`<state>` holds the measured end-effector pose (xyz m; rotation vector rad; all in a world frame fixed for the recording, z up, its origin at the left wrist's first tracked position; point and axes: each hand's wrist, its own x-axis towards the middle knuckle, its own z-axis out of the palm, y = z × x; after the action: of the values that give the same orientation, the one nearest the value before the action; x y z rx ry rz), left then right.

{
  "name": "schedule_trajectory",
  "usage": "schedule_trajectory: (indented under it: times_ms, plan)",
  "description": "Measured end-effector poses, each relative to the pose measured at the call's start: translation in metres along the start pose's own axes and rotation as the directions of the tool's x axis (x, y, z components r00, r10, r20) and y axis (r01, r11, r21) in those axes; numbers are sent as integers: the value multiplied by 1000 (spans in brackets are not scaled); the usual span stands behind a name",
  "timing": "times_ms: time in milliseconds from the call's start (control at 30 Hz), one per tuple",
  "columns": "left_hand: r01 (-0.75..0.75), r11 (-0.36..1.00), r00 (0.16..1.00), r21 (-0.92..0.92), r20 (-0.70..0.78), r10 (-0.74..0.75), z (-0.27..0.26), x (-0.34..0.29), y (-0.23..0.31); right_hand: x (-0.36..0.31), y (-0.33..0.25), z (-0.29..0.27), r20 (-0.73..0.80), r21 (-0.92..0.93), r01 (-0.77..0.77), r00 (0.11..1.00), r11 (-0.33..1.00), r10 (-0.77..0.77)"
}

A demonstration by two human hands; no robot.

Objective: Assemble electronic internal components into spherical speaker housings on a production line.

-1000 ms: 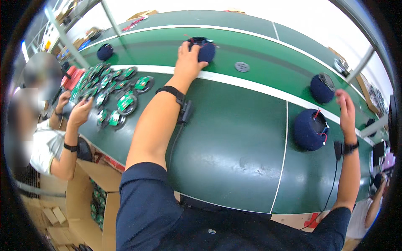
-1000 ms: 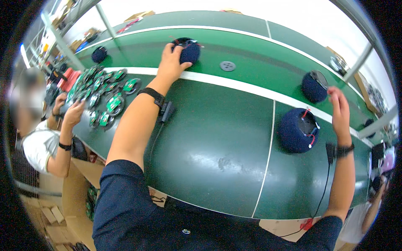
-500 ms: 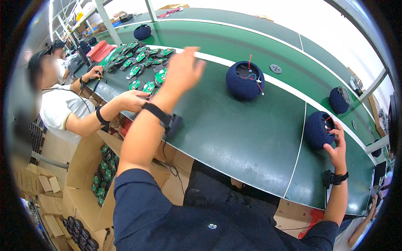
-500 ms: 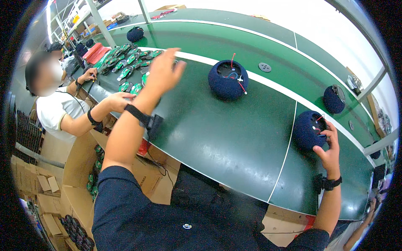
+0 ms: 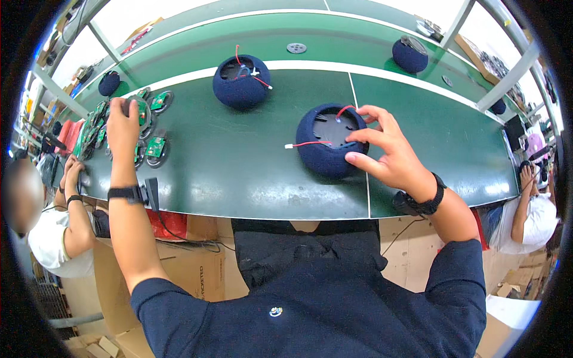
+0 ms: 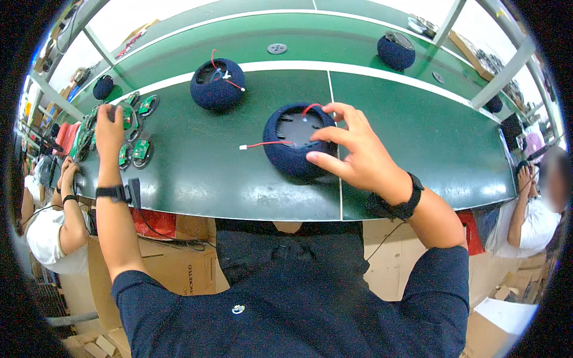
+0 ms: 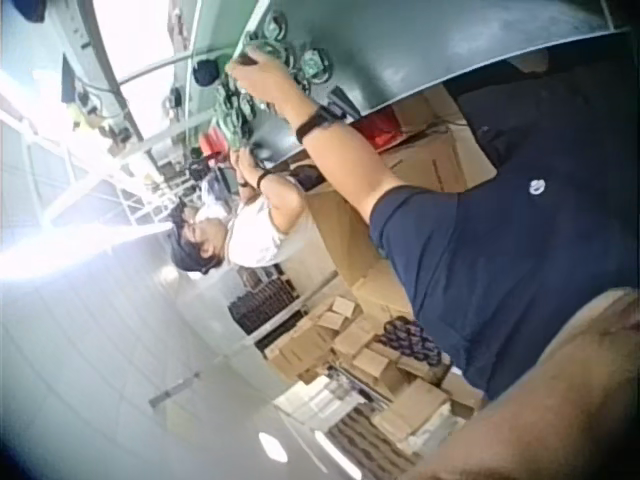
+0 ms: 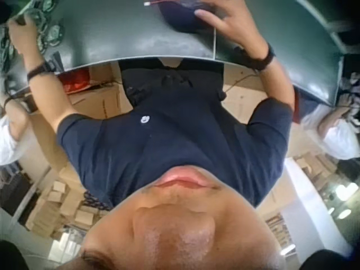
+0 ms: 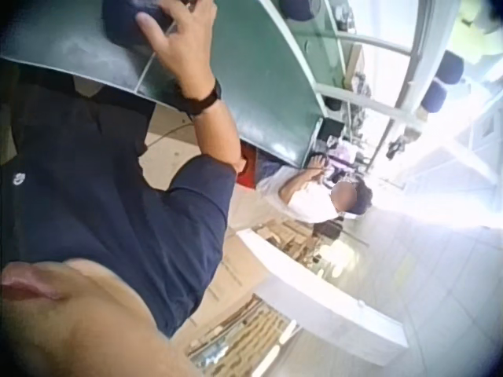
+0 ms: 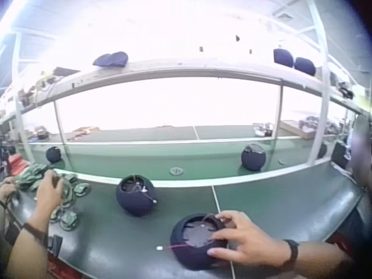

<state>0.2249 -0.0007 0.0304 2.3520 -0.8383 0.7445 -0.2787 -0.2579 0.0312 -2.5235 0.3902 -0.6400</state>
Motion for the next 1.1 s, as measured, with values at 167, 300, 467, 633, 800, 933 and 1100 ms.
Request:
schedule_trajectory:
  times_ms: [167, 300, 467, 633, 800, 933, 1100]
  plan:
    - [139, 504, 985, -852, 67, -159, -28, -80, 92, 7, -7, -3, -31, -25, 59, 998, 998, -60]
    - [167, 467, 981, -868, 97, -169, -39, -175, 158, 8, -10, -22, 143, -35, -69, 987, 997, 73]
    - [464, 29, 879, -885, 457, -138, -34, -247, 201, 13, -7, -29, 150, -95, 16, 989, 995, -2]
    - [649, -184, 753, -739, 657, 18, -33, -266, 234, 24, 2, -31, 124, -151, 219, 972, 964, -201]
    - [623, 48, 716, -781, 594, 365, -39, -268, 252, 8, 7, -23, 213, -11, -15, 977, 1000, 17]
    - [521, 45, 821, -853, 515, 246, -24, -262, 257, -14, -23, -22, 222, 67, -219, 954, 973, 199]
    - [545, -285, 796, -788, 593, -119, -15, -244, 223, -23, -8, -24, 339, 411, -265, 933, 872, 124]
